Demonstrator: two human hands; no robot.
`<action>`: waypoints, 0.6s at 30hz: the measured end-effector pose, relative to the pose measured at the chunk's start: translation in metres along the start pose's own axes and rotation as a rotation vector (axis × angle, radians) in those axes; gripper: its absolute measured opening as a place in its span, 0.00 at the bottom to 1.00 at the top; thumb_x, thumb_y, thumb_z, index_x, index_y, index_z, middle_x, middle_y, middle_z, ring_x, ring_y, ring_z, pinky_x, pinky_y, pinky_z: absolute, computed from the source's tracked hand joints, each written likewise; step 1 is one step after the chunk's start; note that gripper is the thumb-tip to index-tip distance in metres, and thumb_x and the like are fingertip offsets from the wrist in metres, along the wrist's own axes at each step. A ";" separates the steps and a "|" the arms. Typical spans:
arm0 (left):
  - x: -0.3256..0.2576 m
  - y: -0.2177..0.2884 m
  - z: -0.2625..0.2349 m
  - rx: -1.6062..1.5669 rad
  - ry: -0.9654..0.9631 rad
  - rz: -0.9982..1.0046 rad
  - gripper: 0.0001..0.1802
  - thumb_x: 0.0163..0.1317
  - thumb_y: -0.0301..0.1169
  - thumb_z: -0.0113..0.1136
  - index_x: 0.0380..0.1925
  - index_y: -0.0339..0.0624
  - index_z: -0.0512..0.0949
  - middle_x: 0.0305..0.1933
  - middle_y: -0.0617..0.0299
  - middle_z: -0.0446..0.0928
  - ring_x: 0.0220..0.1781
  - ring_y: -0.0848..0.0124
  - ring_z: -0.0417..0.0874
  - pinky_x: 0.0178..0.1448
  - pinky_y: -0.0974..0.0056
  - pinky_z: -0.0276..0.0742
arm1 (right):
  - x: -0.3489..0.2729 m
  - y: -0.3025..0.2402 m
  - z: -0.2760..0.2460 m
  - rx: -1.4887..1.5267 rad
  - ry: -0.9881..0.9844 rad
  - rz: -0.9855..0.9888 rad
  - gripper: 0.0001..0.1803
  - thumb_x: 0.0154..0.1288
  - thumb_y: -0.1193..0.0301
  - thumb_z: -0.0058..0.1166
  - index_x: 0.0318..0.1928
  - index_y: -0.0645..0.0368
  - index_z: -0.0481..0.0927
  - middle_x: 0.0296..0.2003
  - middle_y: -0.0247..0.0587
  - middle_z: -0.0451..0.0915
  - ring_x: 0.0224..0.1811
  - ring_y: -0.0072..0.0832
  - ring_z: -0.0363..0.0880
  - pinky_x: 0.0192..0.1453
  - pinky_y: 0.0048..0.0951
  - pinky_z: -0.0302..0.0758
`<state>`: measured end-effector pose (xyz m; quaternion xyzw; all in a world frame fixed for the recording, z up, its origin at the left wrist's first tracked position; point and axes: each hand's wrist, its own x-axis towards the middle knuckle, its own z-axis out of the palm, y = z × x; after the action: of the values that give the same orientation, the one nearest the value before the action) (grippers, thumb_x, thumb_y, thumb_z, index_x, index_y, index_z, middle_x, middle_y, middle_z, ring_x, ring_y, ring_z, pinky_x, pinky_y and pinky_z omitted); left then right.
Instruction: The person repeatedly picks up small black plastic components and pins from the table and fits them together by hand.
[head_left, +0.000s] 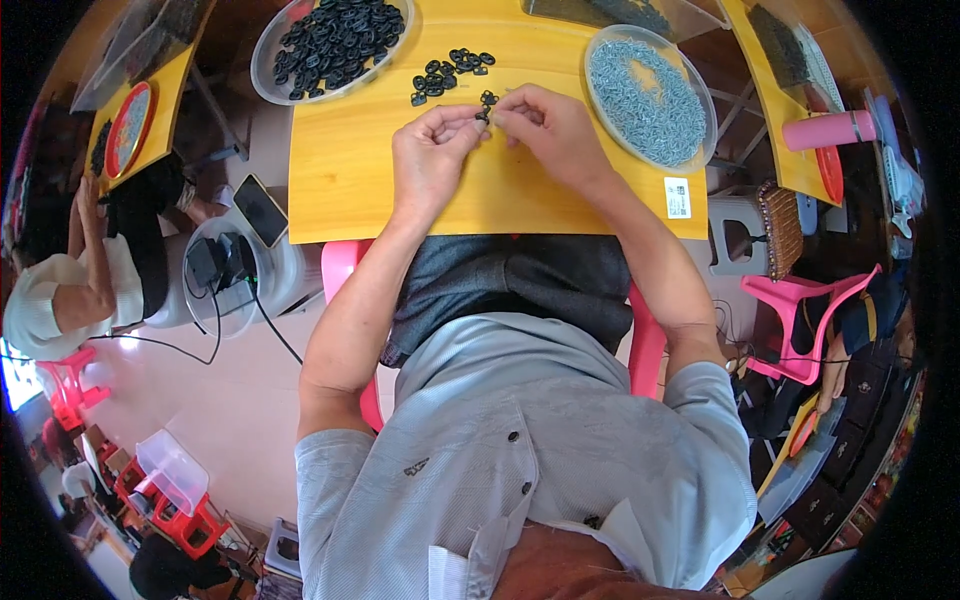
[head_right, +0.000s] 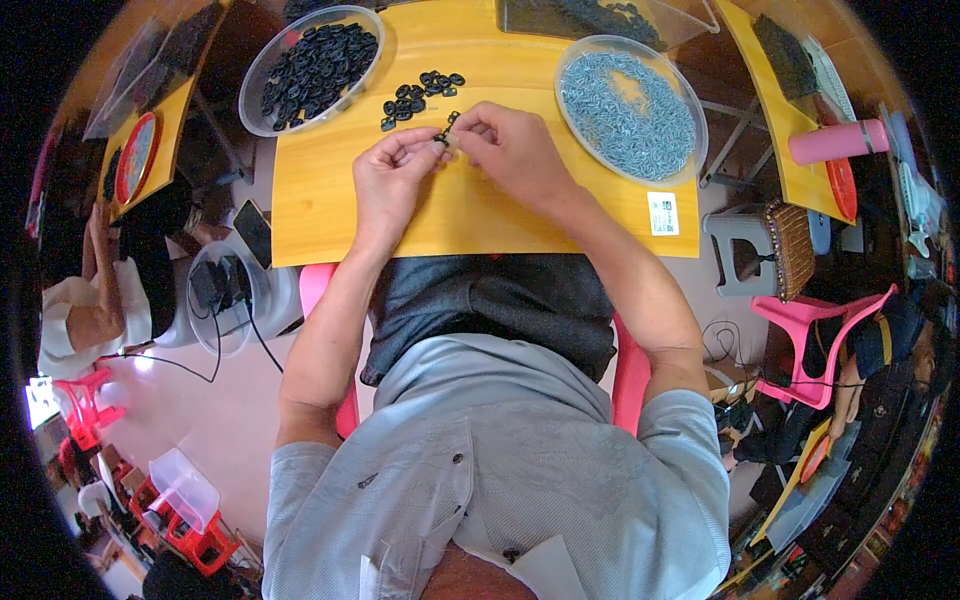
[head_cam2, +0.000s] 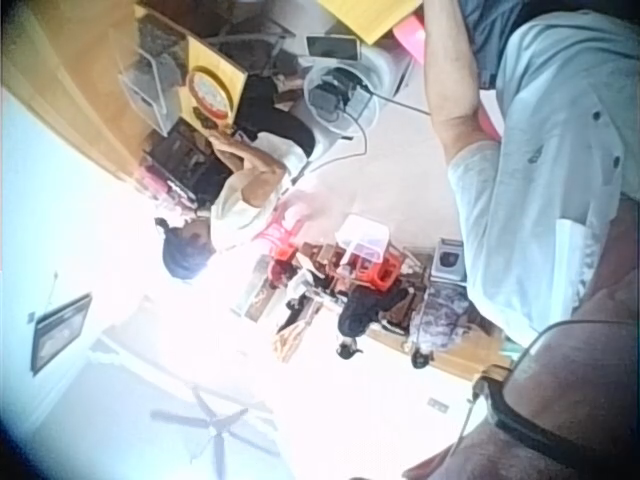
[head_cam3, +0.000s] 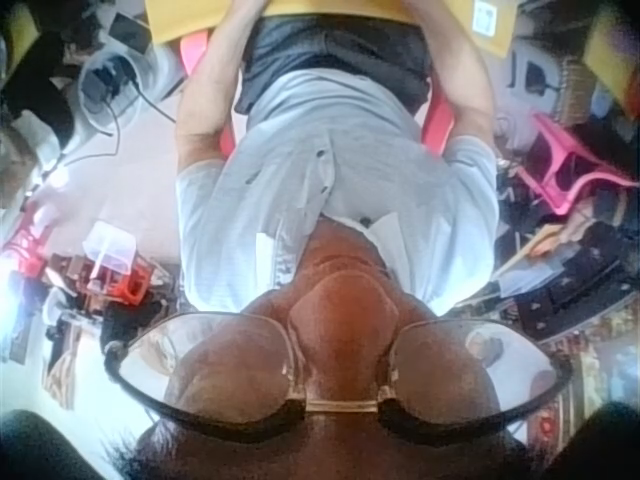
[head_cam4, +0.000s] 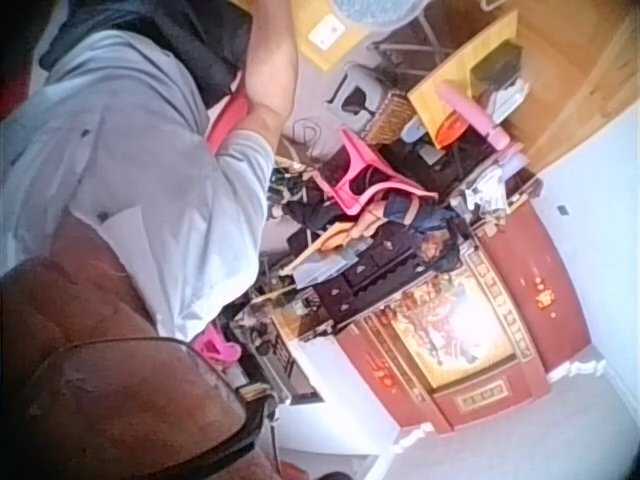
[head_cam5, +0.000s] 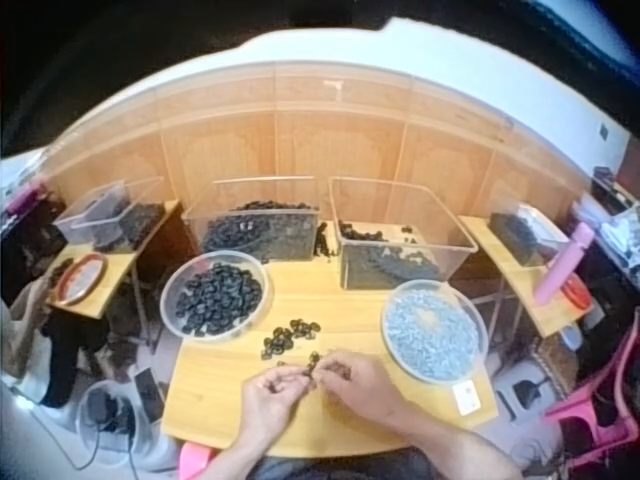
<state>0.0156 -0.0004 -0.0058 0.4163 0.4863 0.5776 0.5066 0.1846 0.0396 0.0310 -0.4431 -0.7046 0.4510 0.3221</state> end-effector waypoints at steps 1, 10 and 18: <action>0.001 0.001 -0.001 -0.039 0.006 -0.007 0.09 0.63 0.20 0.61 0.43 0.27 0.81 0.35 0.56 0.84 0.36 0.75 0.86 0.41 0.73 0.79 | 0.001 -0.002 -0.003 0.000 -0.001 0.001 0.09 0.68 0.71 0.57 0.41 0.66 0.81 0.27 0.32 0.81 0.27 0.16 0.78 0.32 0.19 0.73; 0.005 0.009 -0.007 -0.190 0.079 -0.063 0.08 0.63 0.19 0.60 0.43 0.28 0.79 0.37 0.54 0.84 0.38 0.71 0.86 0.42 0.72 0.80 | 0.017 0.004 -0.020 -0.208 0.180 -0.041 0.10 0.62 0.70 0.58 0.38 0.65 0.83 0.27 0.44 0.84 0.25 0.26 0.82 0.33 0.28 0.77; 0.005 0.014 -0.012 -0.273 0.068 -0.120 0.08 0.64 0.20 0.60 0.42 0.30 0.79 0.37 0.55 0.84 0.40 0.71 0.86 0.42 0.71 0.81 | 0.083 0.004 -0.017 -0.578 0.154 -0.153 0.11 0.60 0.71 0.53 0.38 0.63 0.85 0.33 0.54 0.84 0.39 0.49 0.83 0.47 0.43 0.78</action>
<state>0.0008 0.0028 0.0053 0.2936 0.4441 0.6208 0.5754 0.1674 0.1226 0.0385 -0.4949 -0.8086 0.1715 0.2681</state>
